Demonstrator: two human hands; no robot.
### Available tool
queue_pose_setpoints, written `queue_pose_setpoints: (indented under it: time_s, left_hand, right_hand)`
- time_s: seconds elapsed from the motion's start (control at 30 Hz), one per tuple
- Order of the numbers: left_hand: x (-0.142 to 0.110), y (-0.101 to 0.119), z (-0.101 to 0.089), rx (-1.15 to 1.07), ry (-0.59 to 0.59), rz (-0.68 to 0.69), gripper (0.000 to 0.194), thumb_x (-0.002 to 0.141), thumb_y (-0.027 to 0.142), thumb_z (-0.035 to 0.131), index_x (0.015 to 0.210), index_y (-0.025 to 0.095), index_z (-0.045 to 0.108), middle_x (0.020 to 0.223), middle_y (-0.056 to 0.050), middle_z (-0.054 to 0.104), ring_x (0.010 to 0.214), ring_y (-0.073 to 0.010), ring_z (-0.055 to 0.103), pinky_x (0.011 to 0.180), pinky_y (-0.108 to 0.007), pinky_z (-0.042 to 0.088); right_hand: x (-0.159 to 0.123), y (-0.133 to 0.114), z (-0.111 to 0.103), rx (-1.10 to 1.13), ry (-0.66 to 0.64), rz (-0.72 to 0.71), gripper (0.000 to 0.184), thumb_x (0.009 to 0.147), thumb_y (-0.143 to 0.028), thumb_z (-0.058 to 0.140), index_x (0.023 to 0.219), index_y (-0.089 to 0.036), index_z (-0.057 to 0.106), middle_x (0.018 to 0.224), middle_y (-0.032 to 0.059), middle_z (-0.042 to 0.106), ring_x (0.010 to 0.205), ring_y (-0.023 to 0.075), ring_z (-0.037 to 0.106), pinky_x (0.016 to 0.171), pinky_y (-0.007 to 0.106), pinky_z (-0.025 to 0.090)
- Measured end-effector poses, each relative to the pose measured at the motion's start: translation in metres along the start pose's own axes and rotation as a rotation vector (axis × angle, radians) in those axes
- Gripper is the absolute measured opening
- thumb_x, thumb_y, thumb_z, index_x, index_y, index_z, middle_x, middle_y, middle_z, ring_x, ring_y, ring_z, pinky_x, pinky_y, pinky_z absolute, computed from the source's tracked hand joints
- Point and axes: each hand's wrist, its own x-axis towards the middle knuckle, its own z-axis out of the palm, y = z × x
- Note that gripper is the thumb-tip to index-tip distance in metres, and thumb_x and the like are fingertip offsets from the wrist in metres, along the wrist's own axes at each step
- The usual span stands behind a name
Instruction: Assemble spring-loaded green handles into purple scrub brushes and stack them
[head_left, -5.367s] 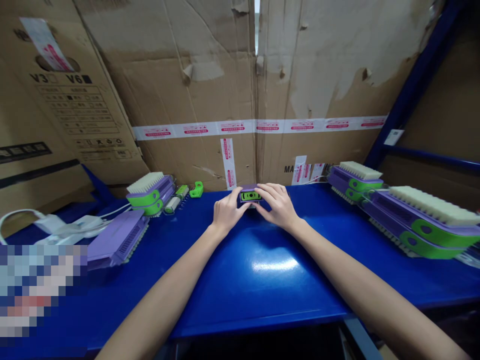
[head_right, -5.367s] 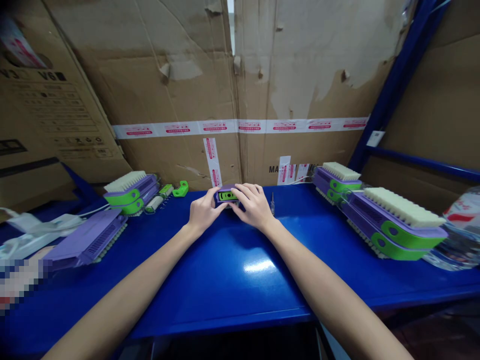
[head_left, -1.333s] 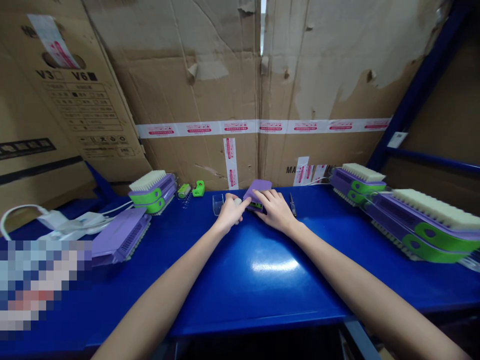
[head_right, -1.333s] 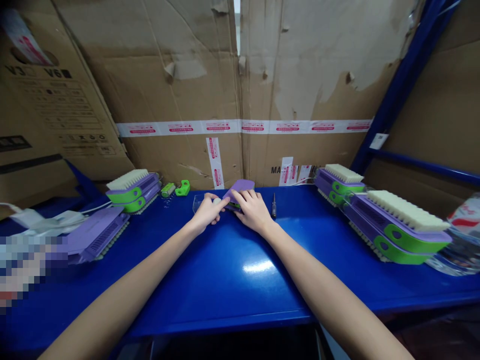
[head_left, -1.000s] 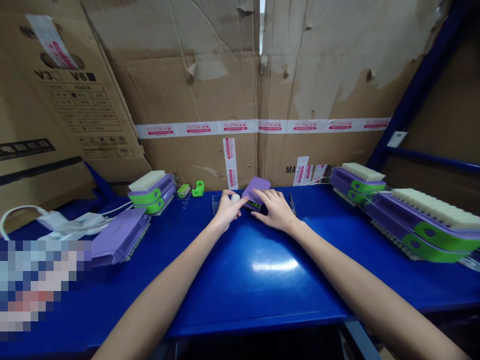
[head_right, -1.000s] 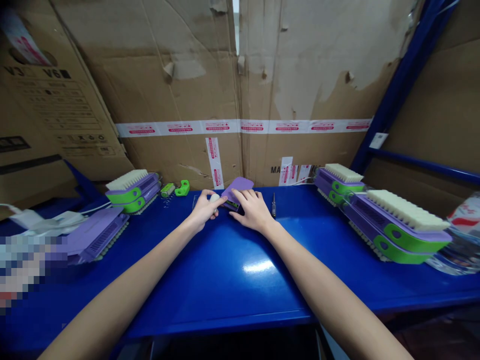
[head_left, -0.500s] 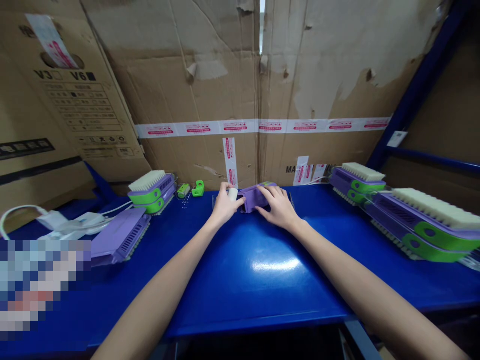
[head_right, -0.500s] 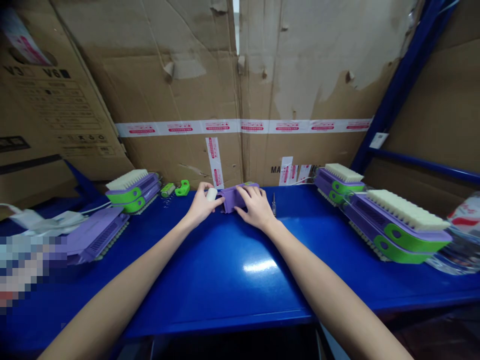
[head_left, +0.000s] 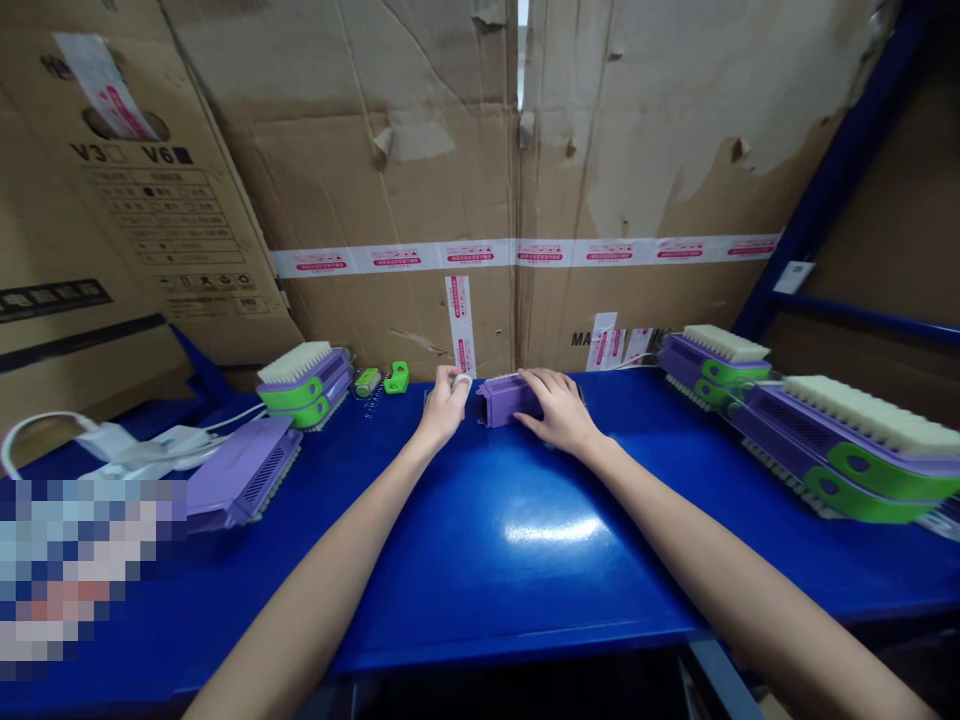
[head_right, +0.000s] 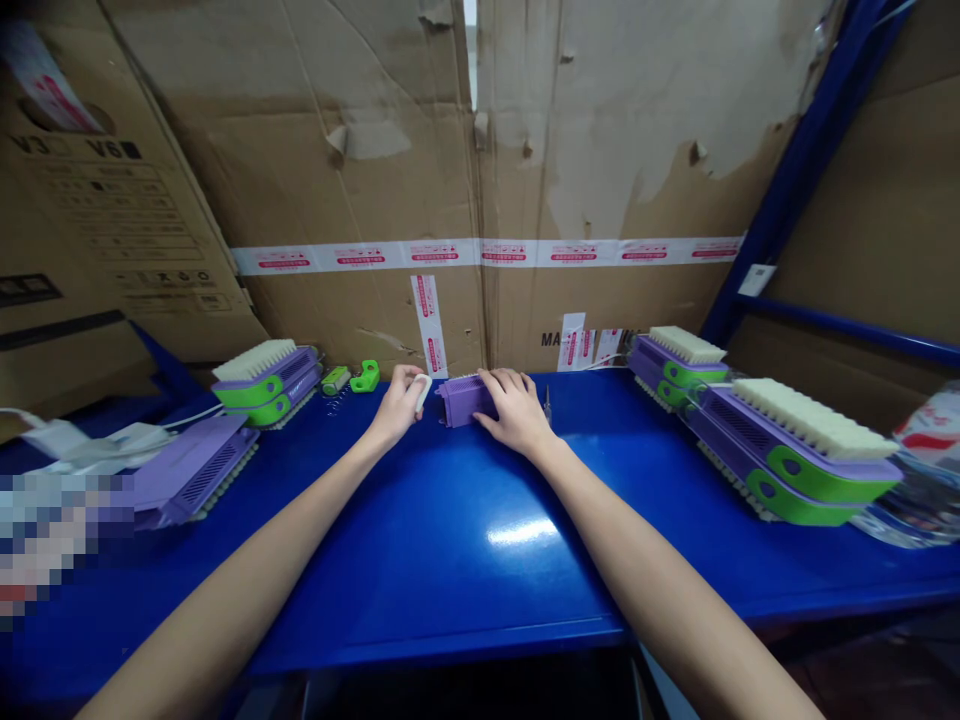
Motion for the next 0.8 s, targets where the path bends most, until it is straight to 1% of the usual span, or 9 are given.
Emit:
queue_pose_setpoints:
  time_s: [0.07, 0.13, 0.23, 0.3, 0.37, 0.47, 0.63, 0.7, 0.8]
  left_hand:
    - [0.003, -0.004, -0.003, 0.120, 0.023, 0.086, 0.015, 0.085, 0.028, 0.045, 0.099, 0.024, 0.044, 0.076, 0.003, 0.056, 0.049, -0.0109, 0.049, 0.060, -0.026, 0.040]
    - [0.006, -0.008, -0.005, 0.203, 0.063, 0.149, 0.018, 0.082, 0.021, 0.047, 0.100, 0.022, 0.045, 0.084, -0.001, 0.060, 0.056, -0.0119, 0.054, 0.065, -0.027, 0.042]
    - [0.009, -0.013, -0.007, 0.224, 0.075, 0.205, 0.022, 0.078, 0.017, 0.051, 0.100, 0.021, 0.047, 0.093, -0.004, 0.063, 0.068, -0.0138, 0.058, 0.069, -0.027, 0.044]
    - [0.011, -0.014, -0.006, 0.177, 0.066, 0.216, 0.022, 0.076, 0.017, 0.055, 0.098, 0.020, 0.049, 0.092, -0.003, 0.064, 0.070, -0.0144, 0.060, 0.068, -0.027, 0.046]
    - [0.012, -0.015, -0.005, 0.080, 0.054, 0.180, 0.022, 0.075, 0.017, 0.058, 0.095, 0.020, 0.050, 0.087, -0.003, 0.065, 0.068, -0.0139, 0.061, 0.064, -0.025, 0.047]
    - [0.012, -0.016, -0.001, -0.069, 0.036, 0.063, 0.020, 0.075, 0.016, 0.061, 0.090, 0.018, 0.048, 0.077, -0.001, 0.063, 0.060, -0.0129, 0.061, 0.056, -0.023, 0.048]
    - [0.009, -0.015, 0.001, -0.202, -0.023, -0.091, 0.017, 0.078, 0.016, 0.061, 0.085, 0.016, 0.045, 0.066, -0.001, 0.062, 0.056, -0.0144, 0.062, 0.052, -0.027, 0.053]
    - [0.007, -0.014, 0.001, -0.234, -0.029, -0.115, 0.017, 0.079, 0.014, 0.061, 0.084, 0.016, 0.045, 0.065, -0.001, 0.062, 0.057, -0.0145, 0.063, 0.053, -0.029, 0.054]
    - [0.006, -0.013, 0.001, -0.275, -0.011, -0.106, 0.019, 0.078, 0.013, 0.062, 0.082, 0.016, 0.044, 0.063, 0.001, 0.062, 0.058, -0.0142, 0.064, 0.056, -0.030, 0.056]
  right_hand:
    - [0.000, 0.001, -0.001, -0.007, 0.014, -0.008, 0.060, 0.081, -0.036, 0.059, 0.136, -0.018, 0.041, 0.129, 0.0160, 0.053, 0.119, 0.0328, 0.046, 0.097, 0.051, 0.037]
    - [0.001, 0.003, 0.000, -0.031, 0.037, -0.007, 0.062, 0.080, -0.038, 0.060, 0.135, -0.018, 0.042, 0.133, 0.0176, 0.048, 0.123, 0.0343, 0.042, 0.098, 0.053, 0.036]
    - [0.000, 0.007, 0.002, -0.057, 0.055, 0.025, 0.065, 0.079, -0.043, 0.060, 0.136, -0.016, 0.041, 0.141, 0.0188, 0.040, 0.131, 0.0352, 0.034, 0.103, 0.055, 0.030]
    - [0.000, 0.010, 0.004, -0.036, 0.032, 0.047, 0.065, 0.080, -0.043, 0.058, 0.137, -0.017, 0.039, 0.139, 0.0176, 0.043, 0.131, 0.0335, 0.035, 0.106, 0.054, 0.029]
    - [-0.001, 0.011, 0.005, -0.001, 0.007, 0.050, 0.062, 0.081, -0.040, 0.057, 0.136, -0.018, 0.040, 0.136, 0.0158, 0.047, 0.129, 0.0319, 0.039, 0.105, 0.053, 0.031]
    - [-0.001, 0.012, 0.005, 0.031, 0.005, 0.053, 0.057, 0.081, -0.037, 0.058, 0.133, -0.018, 0.044, 0.132, 0.0143, 0.051, 0.124, 0.0313, 0.042, 0.100, 0.049, 0.038]
    - [0.001, 0.012, 0.003, 0.040, 0.005, 0.074, 0.055, 0.081, -0.036, 0.060, 0.131, -0.018, 0.047, 0.126, 0.0134, 0.055, 0.118, 0.0325, 0.045, 0.092, 0.050, 0.043]
    - [0.001, 0.012, 0.003, 0.050, 0.007, 0.075, 0.055, 0.080, -0.035, 0.061, 0.130, -0.019, 0.047, 0.126, 0.0132, 0.055, 0.117, 0.0331, 0.045, 0.090, 0.050, 0.044]
    - [0.001, 0.014, 0.005, 0.064, 0.008, 0.074, 0.055, 0.080, -0.034, 0.062, 0.131, -0.020, 0.047, 0.127, 0.0130, 0.055, 0.117, 0.0334, 0.044, 0.089, 0.051, 0.046]
